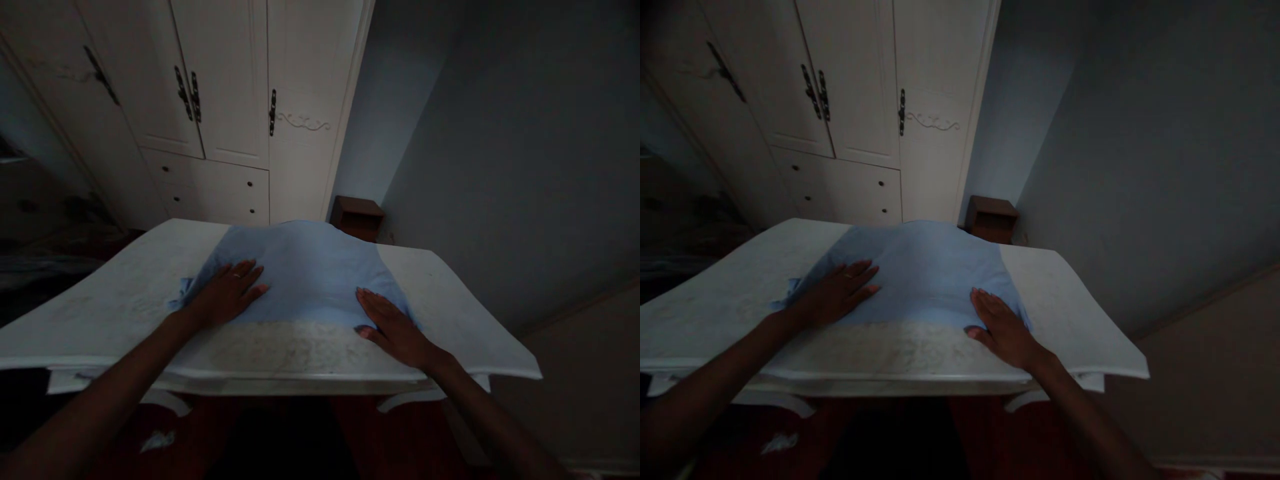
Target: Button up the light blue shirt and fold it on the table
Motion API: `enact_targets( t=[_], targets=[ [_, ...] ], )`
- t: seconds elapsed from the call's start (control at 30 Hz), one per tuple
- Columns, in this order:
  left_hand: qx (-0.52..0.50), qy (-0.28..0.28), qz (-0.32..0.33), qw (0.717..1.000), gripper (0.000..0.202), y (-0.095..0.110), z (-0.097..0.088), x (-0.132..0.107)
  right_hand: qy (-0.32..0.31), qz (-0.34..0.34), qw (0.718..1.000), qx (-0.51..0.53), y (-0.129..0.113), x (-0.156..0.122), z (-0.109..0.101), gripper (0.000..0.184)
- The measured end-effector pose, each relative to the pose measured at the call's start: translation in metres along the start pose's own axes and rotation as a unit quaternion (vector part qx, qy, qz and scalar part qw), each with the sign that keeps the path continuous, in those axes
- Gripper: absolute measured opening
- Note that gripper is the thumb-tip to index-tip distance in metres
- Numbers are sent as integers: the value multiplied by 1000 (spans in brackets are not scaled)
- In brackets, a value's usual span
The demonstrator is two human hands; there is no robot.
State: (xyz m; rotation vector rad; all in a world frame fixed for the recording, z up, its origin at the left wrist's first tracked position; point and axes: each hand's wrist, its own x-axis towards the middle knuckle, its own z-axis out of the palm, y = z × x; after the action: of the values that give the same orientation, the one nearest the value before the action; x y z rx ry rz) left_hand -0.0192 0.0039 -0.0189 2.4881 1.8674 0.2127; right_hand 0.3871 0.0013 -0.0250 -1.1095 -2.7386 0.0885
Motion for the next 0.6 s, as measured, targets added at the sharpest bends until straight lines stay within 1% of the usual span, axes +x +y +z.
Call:
enact_targets(
  t=[0.07,0.13,0.23,0.33,0.4,0.5,0.53,0.6],
  targets=[
    [7,3,-13,1000,61,-4,0,-2,3,2,1000,-7,5,-13,-2,75],
    [24,22,-41,999,62,-11,0,-3,4,4,1000,-10,7,-21,-6,76],
    [54,59,-78,994,61,-25,2,-6,-1,18,1000,-10,6,-27,-8,76],
    [55,59,-108,991,62,-41,3,-14,-2,27,1000,-10,6,-28,-8,75],
    [37,52,-123,990,66,-52,3,-20,3,30,1000,-9,7,-29,-7,75],
    [-20,49,-118,992,70,-63,1,-28,11,32,999,-12,8,-29,-3,75],
    [-46,58,-123,990,72,-64,0,-30,14,33,999,-14,8,-30,-2,76],
    [-97,102,-167,976,75,-62,-6,-37,19,37,999,-19,9,-30,0,76]
  ],
)
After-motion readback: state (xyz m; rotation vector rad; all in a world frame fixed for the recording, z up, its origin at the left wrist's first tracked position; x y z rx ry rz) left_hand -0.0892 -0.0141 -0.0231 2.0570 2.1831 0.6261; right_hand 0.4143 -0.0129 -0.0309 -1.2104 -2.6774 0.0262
